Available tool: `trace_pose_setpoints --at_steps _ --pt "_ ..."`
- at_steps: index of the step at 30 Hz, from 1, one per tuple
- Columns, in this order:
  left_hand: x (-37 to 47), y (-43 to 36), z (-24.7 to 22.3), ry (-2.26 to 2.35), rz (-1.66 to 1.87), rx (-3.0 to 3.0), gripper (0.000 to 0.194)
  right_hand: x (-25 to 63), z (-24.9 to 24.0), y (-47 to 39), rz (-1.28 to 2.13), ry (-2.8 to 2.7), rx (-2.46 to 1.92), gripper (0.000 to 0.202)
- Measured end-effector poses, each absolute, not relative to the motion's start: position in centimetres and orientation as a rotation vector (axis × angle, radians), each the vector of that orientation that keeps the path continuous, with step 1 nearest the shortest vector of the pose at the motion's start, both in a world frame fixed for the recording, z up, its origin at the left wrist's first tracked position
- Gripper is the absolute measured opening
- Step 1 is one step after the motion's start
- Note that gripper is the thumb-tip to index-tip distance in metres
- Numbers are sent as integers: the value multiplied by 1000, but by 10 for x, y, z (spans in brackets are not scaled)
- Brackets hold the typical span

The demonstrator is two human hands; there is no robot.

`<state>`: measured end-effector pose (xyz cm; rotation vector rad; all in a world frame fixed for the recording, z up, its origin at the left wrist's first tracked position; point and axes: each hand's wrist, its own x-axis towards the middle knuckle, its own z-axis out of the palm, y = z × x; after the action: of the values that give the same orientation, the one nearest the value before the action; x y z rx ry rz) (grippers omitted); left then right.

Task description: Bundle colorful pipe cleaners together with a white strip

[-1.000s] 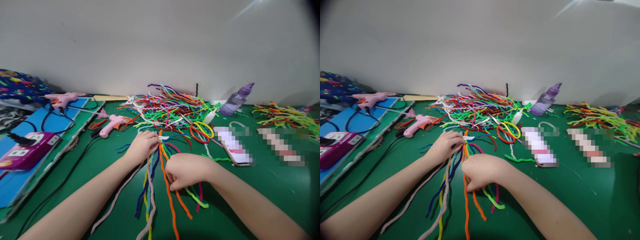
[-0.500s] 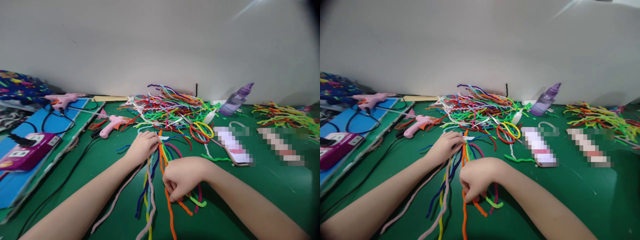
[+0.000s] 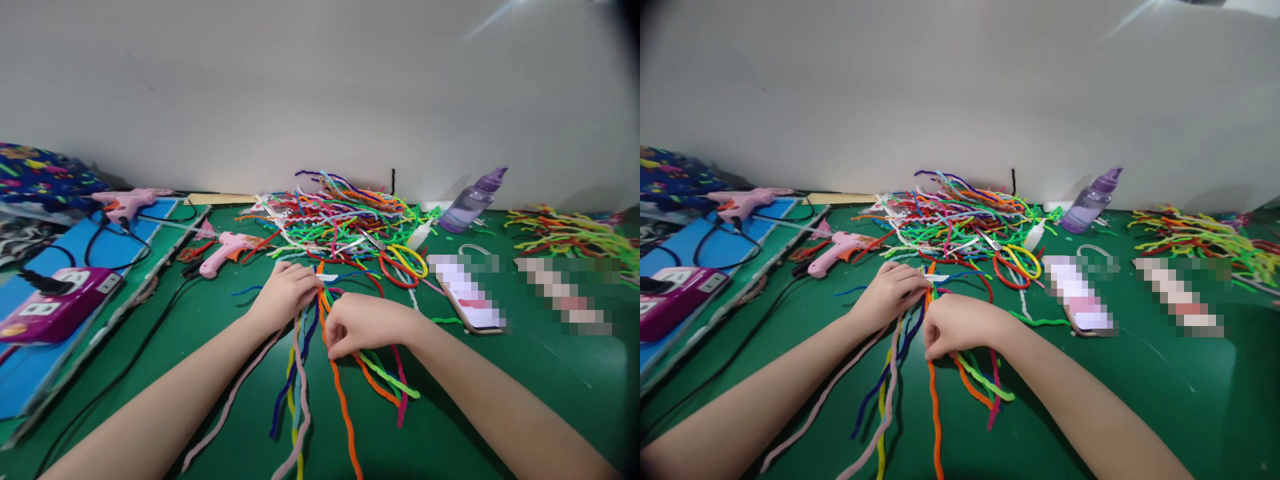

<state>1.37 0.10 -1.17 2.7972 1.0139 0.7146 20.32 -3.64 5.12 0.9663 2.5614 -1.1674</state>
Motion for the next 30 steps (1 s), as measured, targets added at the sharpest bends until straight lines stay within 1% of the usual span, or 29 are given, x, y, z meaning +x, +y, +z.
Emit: trace_pose_setpoints --at_steps 8,24,30 --pt "14 3 -15 996 696 2767 21 200 40 -36 -1147 2597 921 13" --pt "16 4 -17 1024 718 2663 18 199 40 -35 -1124 2589 904 10" --pt "16 5 -17 991 716 2663 18 199 35 -32 -1225 2491 930 14"
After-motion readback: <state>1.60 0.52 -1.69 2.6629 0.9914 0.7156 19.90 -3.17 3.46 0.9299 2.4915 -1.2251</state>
